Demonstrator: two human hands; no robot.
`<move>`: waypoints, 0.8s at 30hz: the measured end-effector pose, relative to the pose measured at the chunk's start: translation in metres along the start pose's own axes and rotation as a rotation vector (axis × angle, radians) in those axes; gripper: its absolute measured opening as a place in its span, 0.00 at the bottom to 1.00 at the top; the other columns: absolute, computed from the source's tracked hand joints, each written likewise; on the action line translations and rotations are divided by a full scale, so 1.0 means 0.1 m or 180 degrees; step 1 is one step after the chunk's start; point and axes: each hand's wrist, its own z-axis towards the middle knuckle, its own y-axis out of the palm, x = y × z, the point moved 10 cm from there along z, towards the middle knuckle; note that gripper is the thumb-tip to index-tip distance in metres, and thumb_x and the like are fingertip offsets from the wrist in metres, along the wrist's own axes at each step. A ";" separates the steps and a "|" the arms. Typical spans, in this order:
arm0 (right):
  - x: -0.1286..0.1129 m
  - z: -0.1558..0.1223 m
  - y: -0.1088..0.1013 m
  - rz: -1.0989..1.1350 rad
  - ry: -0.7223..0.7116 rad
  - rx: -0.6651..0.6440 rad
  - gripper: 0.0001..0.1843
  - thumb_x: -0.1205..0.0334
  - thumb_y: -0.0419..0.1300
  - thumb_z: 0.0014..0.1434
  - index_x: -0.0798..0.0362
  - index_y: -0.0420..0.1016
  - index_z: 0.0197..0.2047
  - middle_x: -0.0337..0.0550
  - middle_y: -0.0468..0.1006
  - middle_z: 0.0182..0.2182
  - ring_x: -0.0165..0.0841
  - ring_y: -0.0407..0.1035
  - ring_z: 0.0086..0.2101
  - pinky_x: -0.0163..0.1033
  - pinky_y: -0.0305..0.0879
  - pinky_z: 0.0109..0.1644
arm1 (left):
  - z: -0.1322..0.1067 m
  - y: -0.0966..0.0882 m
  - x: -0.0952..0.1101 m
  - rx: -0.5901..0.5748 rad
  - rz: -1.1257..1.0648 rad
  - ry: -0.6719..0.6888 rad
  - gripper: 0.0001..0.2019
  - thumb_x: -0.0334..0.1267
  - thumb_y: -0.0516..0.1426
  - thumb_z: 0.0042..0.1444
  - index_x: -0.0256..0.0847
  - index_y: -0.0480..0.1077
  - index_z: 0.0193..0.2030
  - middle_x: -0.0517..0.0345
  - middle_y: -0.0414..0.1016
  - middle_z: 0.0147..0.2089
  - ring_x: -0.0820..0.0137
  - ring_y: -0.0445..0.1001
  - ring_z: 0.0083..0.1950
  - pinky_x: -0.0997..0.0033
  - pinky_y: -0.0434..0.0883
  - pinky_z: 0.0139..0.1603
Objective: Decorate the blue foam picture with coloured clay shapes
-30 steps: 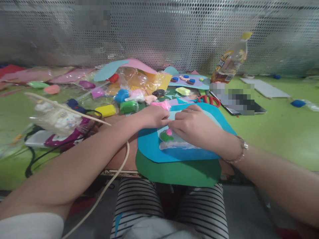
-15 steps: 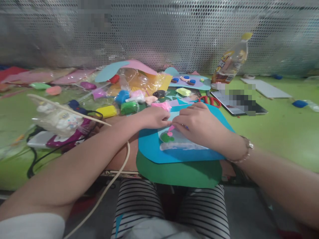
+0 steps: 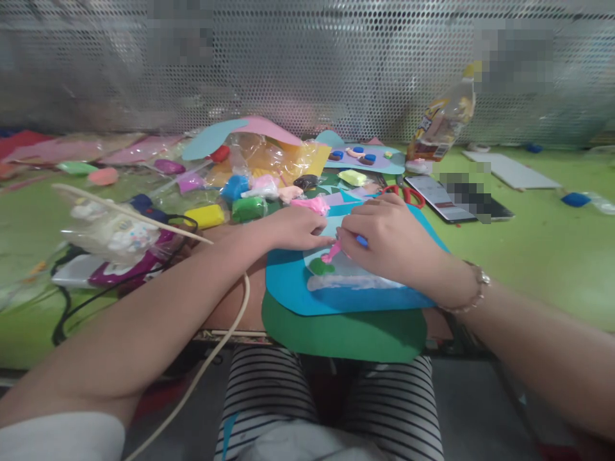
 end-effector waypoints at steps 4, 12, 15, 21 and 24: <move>0.02 0.00 0.02 -0.0013 0.0018 -0.0027 0.15 0.67 0.48 0.57 0.53 0.62 0.20 0.37 0.63 0.18 0.28 0.52 0.23 0.40 0.44 0.33 | 0.01 0.00 0.01 -0.0013 0.0034 0.0026 0.14 0.48 0.50 0.55 0.40 0.61 0.26 0.59 0.67 0.26 0.72 0.63 0.26 0.71 0.52 0.24; 0.00 -0.01 0.09 0.0060 -0.0052 -0.0163 0.14 0.67 0.48 0.58 0.54 0.62 0.20 0.36 0.65 0.19 0.27 0.54 0.23 0.39 0.46 0.35 | 0.02 0.03 0.00 -0.0041 0.0086 0.0039 0.15 0.48 0.48 0.56 0.40 0.62 0.26 0.58 0.67 0.26 0.72 0.63 0.26 0.71 0.51 0.24; -0.02 -0.01 0.10 0.0059 -0.0054 -0.0224 0.14 0.68 0.48 0.58 0.54 0.63 0.21 0.37 0.66 0.19 0.27 0.55 0.23 0.39 0.47 0.35 | 0.02 0.04 0.00 -0.0066 0.0099 0.0045 0.15 0.48 0.48 0.57 0.40 0.65 0.29 0.57 0.70 0.29 0.71 0.66 0.29 0.72 0.52 0.25; -0.04 -0.02 0.12 0.0036 -0.0109 -0.0237 0.15 0.68 0.48 0.58 0.54 0.65 0.21 0.37 0.66 0.19 0.27 0.55 0.23 0.40 0.46 0.35 | 0.04 0.06 0.00 -0.0038 0.0182 0.0084 0.16 0.48 0.47 0.58 0.40 0.68 0.33 0.54 0.73 0.33 0.69 0.68 0.32 0.71 0.54 0.27; -0.03 -0.02 0.12 0.0041 -0.0098 -0.0212 0.15 0.68 0.48 0.59 0.54 0.65 0.21 0.37 0.66 0.19 0.27 0.55 0.23 0.40 0.46 0.36 | 0.04 0.05 -0.01 0.0009 0.0232 0.0089 0.17 0.48 0.46 0.59 0.40 0.69 0.34 0.54 0.73 0.33 0.68 0.68 0.33 0.71 0.54 0.27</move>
